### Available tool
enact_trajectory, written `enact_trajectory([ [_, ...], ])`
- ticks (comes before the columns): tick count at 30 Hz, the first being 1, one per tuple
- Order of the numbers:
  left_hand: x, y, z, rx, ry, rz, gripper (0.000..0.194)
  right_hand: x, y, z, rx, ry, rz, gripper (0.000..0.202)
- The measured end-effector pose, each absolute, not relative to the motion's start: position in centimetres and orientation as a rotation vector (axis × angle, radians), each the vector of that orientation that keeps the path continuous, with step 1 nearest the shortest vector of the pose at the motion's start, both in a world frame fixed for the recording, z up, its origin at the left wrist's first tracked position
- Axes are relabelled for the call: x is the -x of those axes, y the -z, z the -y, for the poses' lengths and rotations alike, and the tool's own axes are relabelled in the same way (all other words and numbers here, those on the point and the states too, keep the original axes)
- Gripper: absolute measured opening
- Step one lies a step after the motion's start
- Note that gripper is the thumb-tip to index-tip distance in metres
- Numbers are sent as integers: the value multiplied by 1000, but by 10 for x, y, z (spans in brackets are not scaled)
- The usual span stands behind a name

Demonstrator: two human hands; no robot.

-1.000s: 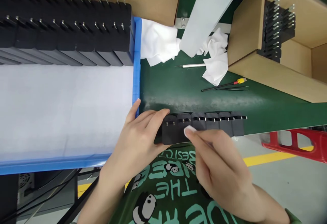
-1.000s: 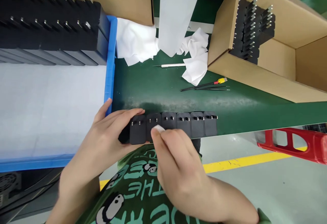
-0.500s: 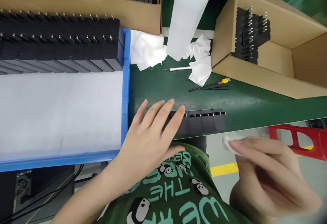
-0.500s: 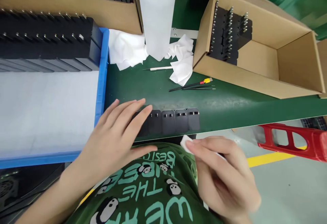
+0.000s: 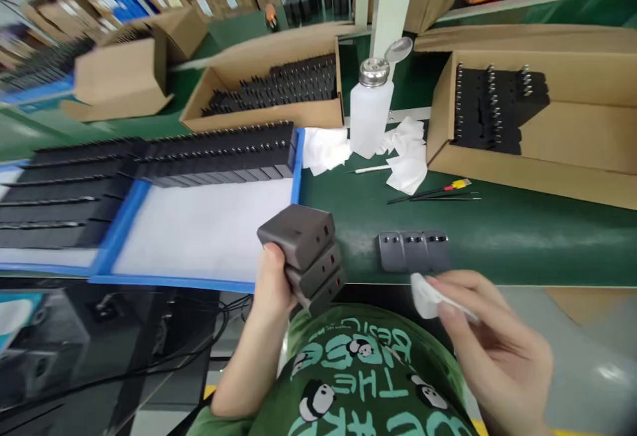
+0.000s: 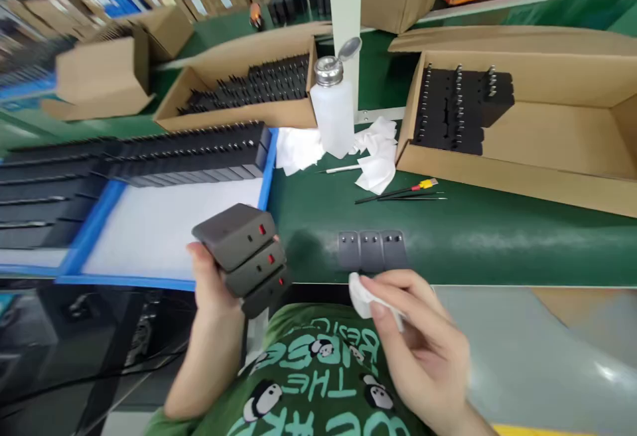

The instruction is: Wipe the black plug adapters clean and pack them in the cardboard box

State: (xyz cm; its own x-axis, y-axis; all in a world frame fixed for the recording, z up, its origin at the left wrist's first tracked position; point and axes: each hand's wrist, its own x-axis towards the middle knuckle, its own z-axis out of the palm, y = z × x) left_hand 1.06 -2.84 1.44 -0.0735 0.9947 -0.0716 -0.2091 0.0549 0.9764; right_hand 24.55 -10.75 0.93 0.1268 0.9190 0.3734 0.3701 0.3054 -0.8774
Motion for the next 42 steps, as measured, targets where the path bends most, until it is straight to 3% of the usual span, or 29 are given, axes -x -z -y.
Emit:
enact_trajectory([
  [2, -15, -16, 32, -710, -1253, -976, 75, -231, -18, 95, 1126, -626, 1568, 41],
  [5, -25, -14, 35, -439, -1187, -801, 71, -206, -38, 74, 1010, -384, 1699, 49],
  [10, -28, -10, 44, -184, -1234, -844, 53, -175, -51, 38, 825, -229, 2058, 30],
  [13, -24, -10, 45, -198, -1147, -793, 63, -176, -48, 29, 1011, -71, 1947, 28],
  [18, -22, -12, 41, -165, -1127, -771, 67, -183, -46, 51, 570, -296, 2168, 32],
  [23, -25, -8, 39, -134, -1099, -693, 67, -188, -41, 68, 779, -307, 2090, 35],
  [27, -25, -9, 36, -123, -1074, -646, 68, -191, -37, 73, 474, -329, 2196, 36],
  [30, -19, -13, 33, -144, -1123, -624, 70, -202, -33, 63, 647, -291, 2204, 32],
  [36, -9, -22, 38, -171, -1173, -621, 81, -217, -10, 19, 895, 123, 2284, 39],
  [42, -6, -17, 45, -227, -1189, -634, 66, -210, -14, 11, 1027, 66, 2583, 55],
])
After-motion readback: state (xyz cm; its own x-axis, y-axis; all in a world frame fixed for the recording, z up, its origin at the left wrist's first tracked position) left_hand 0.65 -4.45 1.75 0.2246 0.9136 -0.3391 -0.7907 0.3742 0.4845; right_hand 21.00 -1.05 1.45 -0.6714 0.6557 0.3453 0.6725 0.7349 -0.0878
